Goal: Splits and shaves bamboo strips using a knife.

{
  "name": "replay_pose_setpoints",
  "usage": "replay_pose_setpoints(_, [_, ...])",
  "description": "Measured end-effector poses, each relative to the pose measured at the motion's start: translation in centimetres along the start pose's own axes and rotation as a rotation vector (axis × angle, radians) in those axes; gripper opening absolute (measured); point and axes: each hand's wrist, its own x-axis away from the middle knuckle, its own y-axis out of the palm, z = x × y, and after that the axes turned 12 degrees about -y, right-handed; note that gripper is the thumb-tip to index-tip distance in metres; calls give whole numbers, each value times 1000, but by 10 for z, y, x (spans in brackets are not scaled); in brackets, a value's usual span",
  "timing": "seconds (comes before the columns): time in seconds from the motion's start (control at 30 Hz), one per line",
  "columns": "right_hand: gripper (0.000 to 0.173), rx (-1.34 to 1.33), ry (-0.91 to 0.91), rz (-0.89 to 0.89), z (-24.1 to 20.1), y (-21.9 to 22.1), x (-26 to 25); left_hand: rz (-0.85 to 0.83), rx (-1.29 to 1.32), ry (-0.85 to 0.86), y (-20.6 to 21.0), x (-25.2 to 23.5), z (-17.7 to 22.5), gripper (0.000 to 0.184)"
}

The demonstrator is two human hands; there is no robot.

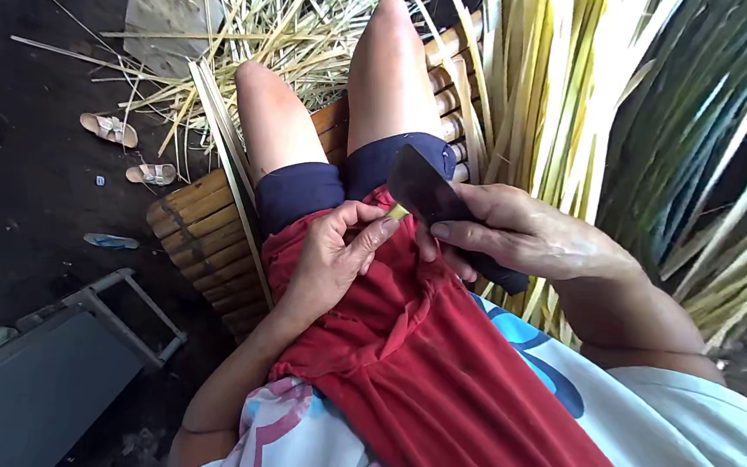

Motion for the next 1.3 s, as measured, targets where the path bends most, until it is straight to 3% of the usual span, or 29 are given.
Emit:
replay_pose_setpoints(0.4, [15, 53, 1, -165, -17, -3, -6, 38, -39, 110, 3, 5, 4, 1])
replay_pose_setpoints(0.7, [17, -80, -39, -65, -2, 19, -8, 4, -45, 117, 1, 6, 2, 5])
replay_pose_setpoints(0.93, [34, 289, -144, -29, -3, 10, -21, 90, -63, 214, 2, 0, 9, 6])
replay_pose_setpoints(1.0, [28, 315, -218, 105, 0, 0, -24, -21, -55, 224, -8, -9, 23, 13])
replay_pose_setpoints(1.07, [17, 186, -317, 281, 0, -10, -33, -138, -59, 211, -24, -29, 43, 39])
replay_pose_setpoints(1.13, [15, 183, -452, 343, -2, -14, -51, -45, 45, 208, -20, -56, 60, 57])
replay_pose_setpoints(1.23, [25, 641, -710, 520, 2, -13, -87, 66, 172, 184, -8, -89, 75, 49])
replay_pose_setpoints(1.3, [30, 831, -772, 635, 5, -16, -101, 106, 200, 163, 0, -96, 87, 53])
